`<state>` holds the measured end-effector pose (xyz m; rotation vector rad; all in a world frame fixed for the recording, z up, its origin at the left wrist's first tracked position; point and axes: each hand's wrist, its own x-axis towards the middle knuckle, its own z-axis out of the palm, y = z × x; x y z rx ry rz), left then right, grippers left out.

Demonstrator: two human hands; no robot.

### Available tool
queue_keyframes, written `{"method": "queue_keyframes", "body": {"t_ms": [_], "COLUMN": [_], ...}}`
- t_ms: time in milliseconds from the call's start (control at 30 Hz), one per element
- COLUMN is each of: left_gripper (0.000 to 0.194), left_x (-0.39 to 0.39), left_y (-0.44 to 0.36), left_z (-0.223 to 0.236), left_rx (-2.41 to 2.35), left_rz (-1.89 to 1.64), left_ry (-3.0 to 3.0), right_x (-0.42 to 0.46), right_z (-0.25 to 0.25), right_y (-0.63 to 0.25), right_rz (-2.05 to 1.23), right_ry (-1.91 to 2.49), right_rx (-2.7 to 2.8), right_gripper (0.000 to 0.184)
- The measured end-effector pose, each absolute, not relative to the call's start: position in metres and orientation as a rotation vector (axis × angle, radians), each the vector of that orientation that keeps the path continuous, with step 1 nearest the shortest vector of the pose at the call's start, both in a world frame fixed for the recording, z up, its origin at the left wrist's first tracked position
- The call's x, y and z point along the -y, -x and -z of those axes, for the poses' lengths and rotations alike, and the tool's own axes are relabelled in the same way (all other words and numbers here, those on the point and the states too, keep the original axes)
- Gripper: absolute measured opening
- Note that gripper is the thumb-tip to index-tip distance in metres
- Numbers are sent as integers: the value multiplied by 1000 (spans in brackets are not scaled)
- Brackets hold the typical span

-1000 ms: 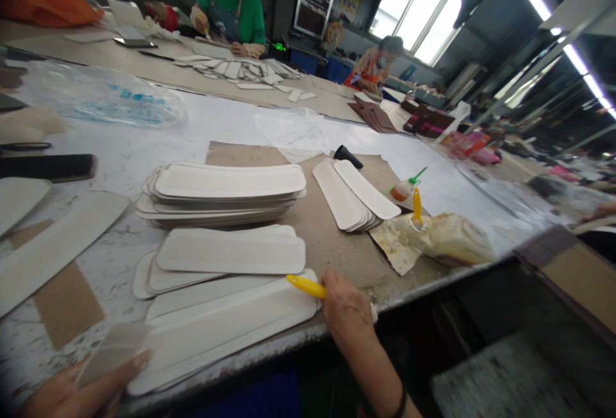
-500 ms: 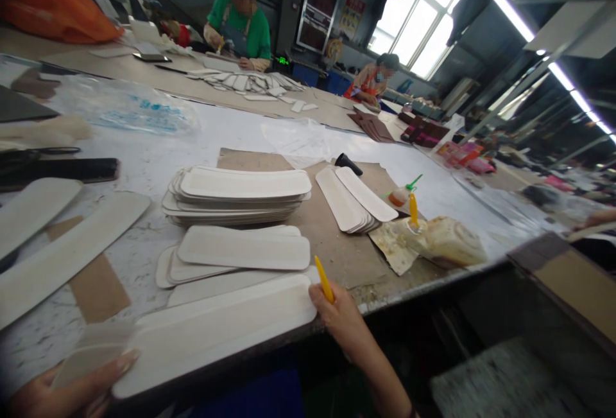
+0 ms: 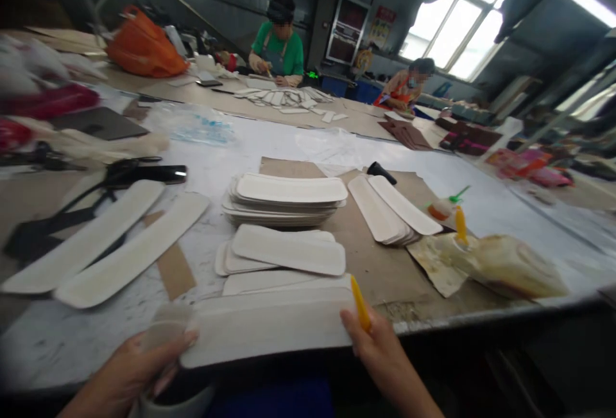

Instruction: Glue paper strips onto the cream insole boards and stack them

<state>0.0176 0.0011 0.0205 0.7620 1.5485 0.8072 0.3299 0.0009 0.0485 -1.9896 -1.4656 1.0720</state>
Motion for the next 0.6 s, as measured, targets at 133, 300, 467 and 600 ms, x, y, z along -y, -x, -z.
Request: {"method": "queue_keyframes", "body": {"t_ms": [133,300,467,600], "left_gripper": [48,49,53,51], "left_x": [0,0,1,0], "left_y": [-16,-17,-20,-22], "left_z": [-27,-22,-15,-10], "left_rx": [-1323,-1297,-1408,-1614], "left_rz": [-880,-912,-874,-824], "left_ry": [-686,-654,-676,-664], "right_x": [1,0,-7,-14], "right_z": [-41,-37,-42,-50], "right_y": [-339,-341,-329,-322], "right_rz": [-1235,-1309,-1152,-1169], "right_ry": [2020,1928,1967,1870], "right_rx": [1254,1093,1175,1362], "right_gripper": [51,48,46,38]}}
